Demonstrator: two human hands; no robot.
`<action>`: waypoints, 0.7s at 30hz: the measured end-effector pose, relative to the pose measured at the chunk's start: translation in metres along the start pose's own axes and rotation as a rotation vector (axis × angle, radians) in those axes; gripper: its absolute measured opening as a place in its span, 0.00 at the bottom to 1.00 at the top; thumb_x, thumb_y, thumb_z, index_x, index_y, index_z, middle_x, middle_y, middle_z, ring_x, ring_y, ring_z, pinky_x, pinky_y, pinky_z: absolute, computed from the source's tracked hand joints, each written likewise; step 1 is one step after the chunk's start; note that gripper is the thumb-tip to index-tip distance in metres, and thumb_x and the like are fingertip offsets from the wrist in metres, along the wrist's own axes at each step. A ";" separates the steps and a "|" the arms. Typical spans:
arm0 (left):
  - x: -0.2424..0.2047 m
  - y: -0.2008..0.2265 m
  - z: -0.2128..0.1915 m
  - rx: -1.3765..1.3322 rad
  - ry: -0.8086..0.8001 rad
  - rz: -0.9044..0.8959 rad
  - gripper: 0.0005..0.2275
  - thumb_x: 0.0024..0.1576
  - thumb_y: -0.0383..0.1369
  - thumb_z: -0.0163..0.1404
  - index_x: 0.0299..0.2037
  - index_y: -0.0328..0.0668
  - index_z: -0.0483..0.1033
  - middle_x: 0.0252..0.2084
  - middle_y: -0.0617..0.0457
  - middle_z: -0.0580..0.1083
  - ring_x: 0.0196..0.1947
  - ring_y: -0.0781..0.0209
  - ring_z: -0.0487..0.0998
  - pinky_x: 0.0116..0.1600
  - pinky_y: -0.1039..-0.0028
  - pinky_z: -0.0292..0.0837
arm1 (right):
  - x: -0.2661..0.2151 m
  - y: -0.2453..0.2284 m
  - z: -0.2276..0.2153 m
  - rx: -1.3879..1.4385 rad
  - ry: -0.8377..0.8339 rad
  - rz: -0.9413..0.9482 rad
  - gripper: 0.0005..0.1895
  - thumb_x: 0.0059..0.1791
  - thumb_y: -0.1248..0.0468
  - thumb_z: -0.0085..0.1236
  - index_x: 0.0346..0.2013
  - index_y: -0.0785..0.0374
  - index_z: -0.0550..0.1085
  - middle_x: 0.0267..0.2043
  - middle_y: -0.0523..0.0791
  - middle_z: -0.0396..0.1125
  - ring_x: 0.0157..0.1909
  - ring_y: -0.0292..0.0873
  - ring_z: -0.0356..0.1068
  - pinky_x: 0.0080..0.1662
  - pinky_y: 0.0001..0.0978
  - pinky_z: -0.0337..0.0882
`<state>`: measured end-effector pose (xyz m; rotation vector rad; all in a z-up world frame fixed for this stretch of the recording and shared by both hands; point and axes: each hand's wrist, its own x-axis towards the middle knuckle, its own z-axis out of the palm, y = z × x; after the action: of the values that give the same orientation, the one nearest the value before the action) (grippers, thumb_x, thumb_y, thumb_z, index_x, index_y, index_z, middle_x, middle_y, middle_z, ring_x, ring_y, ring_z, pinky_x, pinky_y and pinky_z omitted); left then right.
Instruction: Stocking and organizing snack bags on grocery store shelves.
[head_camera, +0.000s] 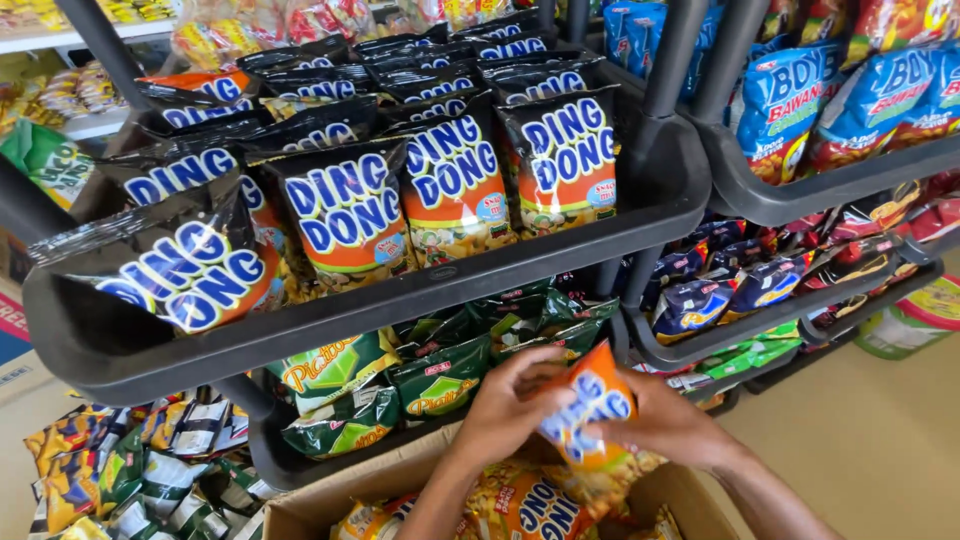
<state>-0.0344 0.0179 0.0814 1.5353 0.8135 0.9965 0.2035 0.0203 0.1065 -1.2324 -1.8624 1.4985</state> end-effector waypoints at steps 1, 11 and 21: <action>-0.001 -0.020 -0.001 -0.228 0.082 0.000 0.30 0.53 0.33 0.63 0.66 0.32 0.68 0.54 0.43 0.77 0.50 0.59 0.79 0.55 0.68 0.77 | 0.006 0.015 0.000 0.108 0.147 -0.001 0.26 0.44 0.60 0.68 0.54 0.68 0.74 0.47 0.49 0.78 0.47 0.39 0.74 0.50 0.38 0.76; -0.006 -0.021 0.046 -0.240 0.222 0.006 0.25 0.50 0.28 0.67 0.57 0.30 0.73 0.50 0.50 0.79 0.48 0.66 0.79 0.55 0.71 0.77 | 0.012 0.074 0.006 0.348 0.335 -0.107 0.29 0.42 0.64 0.67 0.57 0.67 0.72 0.45 0.47 0.77 0.45 0.40 0.76 0.49 0.38 0.76; 0.008 0.054 0.039 -0.339 0.203 0.140 0.22 0.55 0.30 0.63 0.59 0.35 0.74 0.50 0.55 0.79 0.50 0.72 0.77 0.58 0.76 0.75 | 0.044 0.112 -0.079 0.128 0.327 -0.296 0.37 0.39 0.68 0.69 0.63 0.65 0.69 0.49 0.53 0.79 0.51 0.48 0.78 0.54 0.47 0.74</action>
<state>0.0039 -0.0008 0.1328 1.2252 0.6418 1.3364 0.2839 0.1009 0.0181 -1.0191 -1.6223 1.1605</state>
